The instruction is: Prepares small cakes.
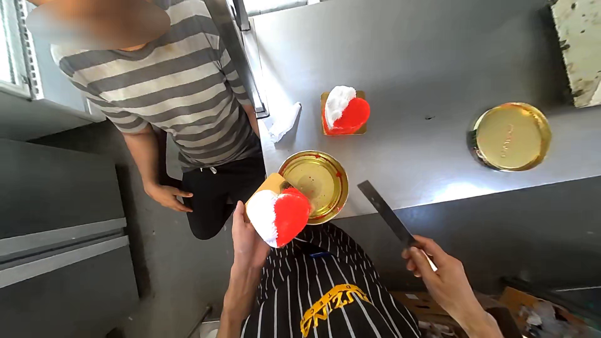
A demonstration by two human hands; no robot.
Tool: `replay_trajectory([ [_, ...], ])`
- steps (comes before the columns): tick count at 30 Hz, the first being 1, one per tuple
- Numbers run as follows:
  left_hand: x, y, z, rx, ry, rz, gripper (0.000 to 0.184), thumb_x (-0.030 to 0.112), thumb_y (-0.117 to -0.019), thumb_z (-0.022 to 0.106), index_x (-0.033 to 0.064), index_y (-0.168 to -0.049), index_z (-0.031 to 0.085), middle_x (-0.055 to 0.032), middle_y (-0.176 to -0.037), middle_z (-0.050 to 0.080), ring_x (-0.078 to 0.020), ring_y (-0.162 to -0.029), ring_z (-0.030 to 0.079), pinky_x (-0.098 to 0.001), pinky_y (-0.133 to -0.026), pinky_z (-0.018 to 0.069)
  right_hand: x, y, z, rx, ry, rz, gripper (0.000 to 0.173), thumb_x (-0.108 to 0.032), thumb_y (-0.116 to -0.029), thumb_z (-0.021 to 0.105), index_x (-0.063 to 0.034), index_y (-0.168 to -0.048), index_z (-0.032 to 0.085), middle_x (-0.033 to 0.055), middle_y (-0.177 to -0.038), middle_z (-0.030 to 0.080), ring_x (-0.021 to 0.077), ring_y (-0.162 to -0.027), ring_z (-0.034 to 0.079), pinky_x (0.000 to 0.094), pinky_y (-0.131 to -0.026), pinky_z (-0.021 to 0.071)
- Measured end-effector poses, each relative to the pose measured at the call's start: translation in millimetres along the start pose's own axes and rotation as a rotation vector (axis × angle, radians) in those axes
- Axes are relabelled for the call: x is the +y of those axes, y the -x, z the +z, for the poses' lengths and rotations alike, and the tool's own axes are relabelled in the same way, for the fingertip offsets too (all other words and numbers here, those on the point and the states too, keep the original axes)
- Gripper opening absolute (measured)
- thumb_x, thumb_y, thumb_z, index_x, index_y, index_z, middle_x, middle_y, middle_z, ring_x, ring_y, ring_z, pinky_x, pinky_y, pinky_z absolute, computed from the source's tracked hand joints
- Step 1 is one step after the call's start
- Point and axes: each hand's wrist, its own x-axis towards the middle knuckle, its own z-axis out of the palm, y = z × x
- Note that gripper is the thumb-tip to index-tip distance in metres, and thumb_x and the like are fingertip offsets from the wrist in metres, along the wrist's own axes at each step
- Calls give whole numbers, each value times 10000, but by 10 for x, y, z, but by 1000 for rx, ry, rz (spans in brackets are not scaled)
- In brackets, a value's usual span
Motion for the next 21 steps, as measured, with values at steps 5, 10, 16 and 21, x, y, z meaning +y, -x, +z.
replay_trajectory([
  [5,-63,59,156,-58,214,46,667,627,-1042,145,193,-1268,599,-76,-1184,684,-225,-1102,669,-500,-900,574,-571,-75,550,15,-112,-176,284,-221,-1068,456,-77,-1260,609,-47,-844,708,18,-559,594,211,-500,530],
  [10,-160,119,267,12,304,26,589,587,-1028,191,210,-1252,584,-80,-1165,679,-245,-1082,672,-529,-876,569,-785,-186,840,22,-32,-253,318,-240,-1071,430,-107,-1273,637,-48,-778,677,36,-547,583,241,-501,528],
  [16,-194,161,259,-9,375,-6,559,562,-1008,226,209,-1216,607,-85,-1138,691,-248,-1049,688,-527,-841,581,-801,-233,925,59,69,-339,326,-215,-1059,435,-81,-1266,649,-23,-812,696,67,-581,603,253,-523,527],
  [21,-211,168,245,-18,383,2,557,553,-1008,224,209,-1230,602,-79,-1153,688,-239,-1066,684,-514,-858,579,-792,-234,934,54,83,-356,326,-210,-1057,438,-83,-1267,653,-18,-811,695,67,-586,604,250,-530,526],
])
